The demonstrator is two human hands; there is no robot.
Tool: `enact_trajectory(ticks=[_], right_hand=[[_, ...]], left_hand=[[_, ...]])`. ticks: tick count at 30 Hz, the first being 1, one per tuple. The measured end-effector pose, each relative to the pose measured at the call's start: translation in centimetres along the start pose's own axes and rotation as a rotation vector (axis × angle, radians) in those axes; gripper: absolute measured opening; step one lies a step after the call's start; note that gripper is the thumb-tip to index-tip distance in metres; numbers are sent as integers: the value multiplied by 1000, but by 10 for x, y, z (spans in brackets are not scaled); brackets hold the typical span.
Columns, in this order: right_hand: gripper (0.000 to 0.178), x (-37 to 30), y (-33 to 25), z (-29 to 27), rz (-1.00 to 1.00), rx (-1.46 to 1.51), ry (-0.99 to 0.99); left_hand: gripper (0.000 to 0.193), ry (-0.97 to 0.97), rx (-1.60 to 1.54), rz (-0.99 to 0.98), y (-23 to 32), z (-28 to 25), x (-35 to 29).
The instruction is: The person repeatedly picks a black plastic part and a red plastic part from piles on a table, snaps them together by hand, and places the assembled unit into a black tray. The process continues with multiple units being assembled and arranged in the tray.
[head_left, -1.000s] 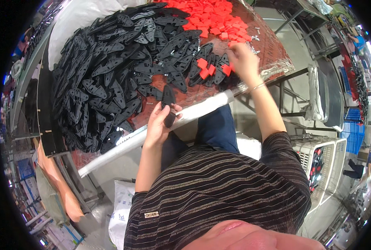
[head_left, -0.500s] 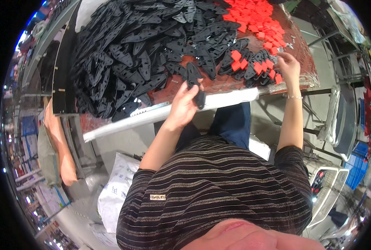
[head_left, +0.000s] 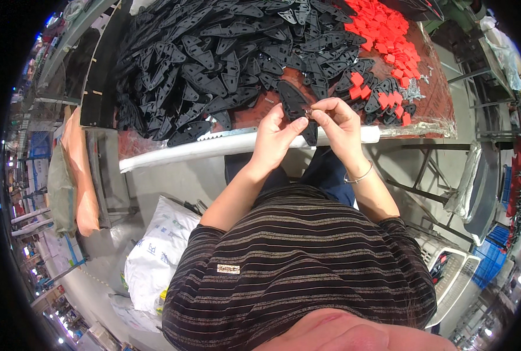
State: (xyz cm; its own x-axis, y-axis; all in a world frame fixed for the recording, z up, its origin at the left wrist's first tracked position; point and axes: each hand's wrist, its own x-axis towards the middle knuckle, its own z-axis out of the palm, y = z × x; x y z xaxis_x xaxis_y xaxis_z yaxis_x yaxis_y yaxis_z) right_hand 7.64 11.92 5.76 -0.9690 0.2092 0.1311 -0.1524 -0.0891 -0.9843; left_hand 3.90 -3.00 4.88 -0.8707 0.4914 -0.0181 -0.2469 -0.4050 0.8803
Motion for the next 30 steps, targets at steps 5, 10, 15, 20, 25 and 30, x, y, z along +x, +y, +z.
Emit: enact_trajectory(ticks=[5,10,15,20,25,30], right_hand=[[10,-4,14,0,25,-44,16],[11,-5,21,1,69,71,-3],[14,7,14,-6,110,70,-38],[19,71,3,-69,-73,-490,73],[26,163,8,-156,-126,-1232,214],[35,204,40,-176,-80,-1567,48]], left_hand=[[24,-15,130,1,-1,-4,-1],[24,-67,189,-62,0,-11,-1],[22,18,69,-52,-9,-11,3],[20,115,-44,-76,-23,-23,11],[24,130,-39,-80,-35,-38,15],[30,166,-83,-32,-39,-38,17]])
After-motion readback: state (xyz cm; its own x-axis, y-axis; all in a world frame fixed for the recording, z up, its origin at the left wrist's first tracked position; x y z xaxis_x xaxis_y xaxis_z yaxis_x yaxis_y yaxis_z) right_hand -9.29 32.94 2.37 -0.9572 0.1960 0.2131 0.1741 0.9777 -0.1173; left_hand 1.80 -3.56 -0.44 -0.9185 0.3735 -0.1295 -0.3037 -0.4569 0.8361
